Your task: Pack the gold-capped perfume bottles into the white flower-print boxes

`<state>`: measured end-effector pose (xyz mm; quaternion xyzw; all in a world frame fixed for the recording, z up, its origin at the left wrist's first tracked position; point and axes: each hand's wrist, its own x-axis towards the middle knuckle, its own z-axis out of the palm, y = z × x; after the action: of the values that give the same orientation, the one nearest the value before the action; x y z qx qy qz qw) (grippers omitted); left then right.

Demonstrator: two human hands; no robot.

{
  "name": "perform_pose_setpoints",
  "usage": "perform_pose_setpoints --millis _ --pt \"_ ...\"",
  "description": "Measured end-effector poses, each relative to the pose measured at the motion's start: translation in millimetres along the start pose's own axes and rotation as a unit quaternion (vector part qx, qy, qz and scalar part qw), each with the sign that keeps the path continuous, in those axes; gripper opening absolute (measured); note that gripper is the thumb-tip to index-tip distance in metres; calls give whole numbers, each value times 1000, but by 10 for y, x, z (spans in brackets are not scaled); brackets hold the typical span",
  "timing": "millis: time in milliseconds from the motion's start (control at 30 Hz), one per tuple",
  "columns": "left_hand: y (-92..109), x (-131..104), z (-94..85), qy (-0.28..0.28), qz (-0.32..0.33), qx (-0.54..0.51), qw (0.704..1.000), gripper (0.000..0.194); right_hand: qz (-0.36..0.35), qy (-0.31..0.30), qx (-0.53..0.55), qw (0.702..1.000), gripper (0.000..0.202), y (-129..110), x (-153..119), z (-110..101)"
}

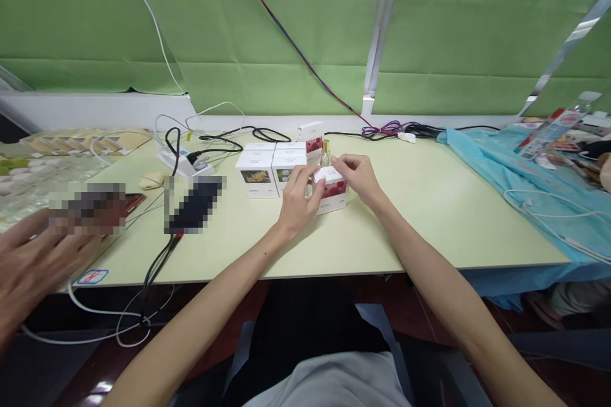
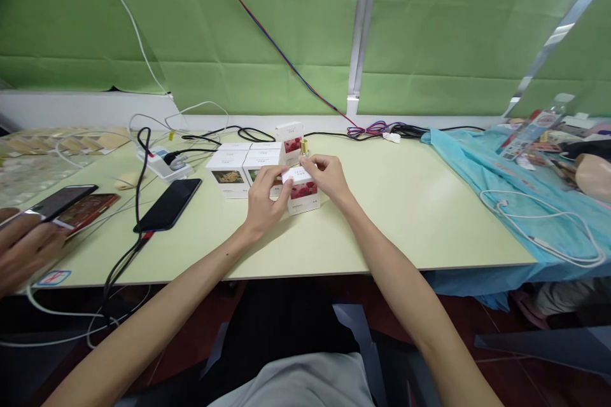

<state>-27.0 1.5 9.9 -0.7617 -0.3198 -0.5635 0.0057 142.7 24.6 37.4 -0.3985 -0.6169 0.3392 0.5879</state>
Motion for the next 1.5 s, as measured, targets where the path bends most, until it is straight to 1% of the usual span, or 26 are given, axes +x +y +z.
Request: perform_pose_setpoints --millis 267,467,533,933,1500 --pt "1 0 7 -1 3 4 1000 20 -33 23 -67 997 47 40 -13 4" --pt "2 1 7 -5 -3 3 1000 20 -83 65 -126 986 45 6 -38 23" --pt "0 1 6 -8 -5 4 1000 21 -89 74 -135 984 44 2 -40 28" --pt "-3 3 3 -8 -7 -2 1000 20 -63 114 -146 981 38 -3 -47 42" --pt "-14 -7 13 -13 -19 -3 1000 21 -41 110 -145 983 40 16 -17 31"
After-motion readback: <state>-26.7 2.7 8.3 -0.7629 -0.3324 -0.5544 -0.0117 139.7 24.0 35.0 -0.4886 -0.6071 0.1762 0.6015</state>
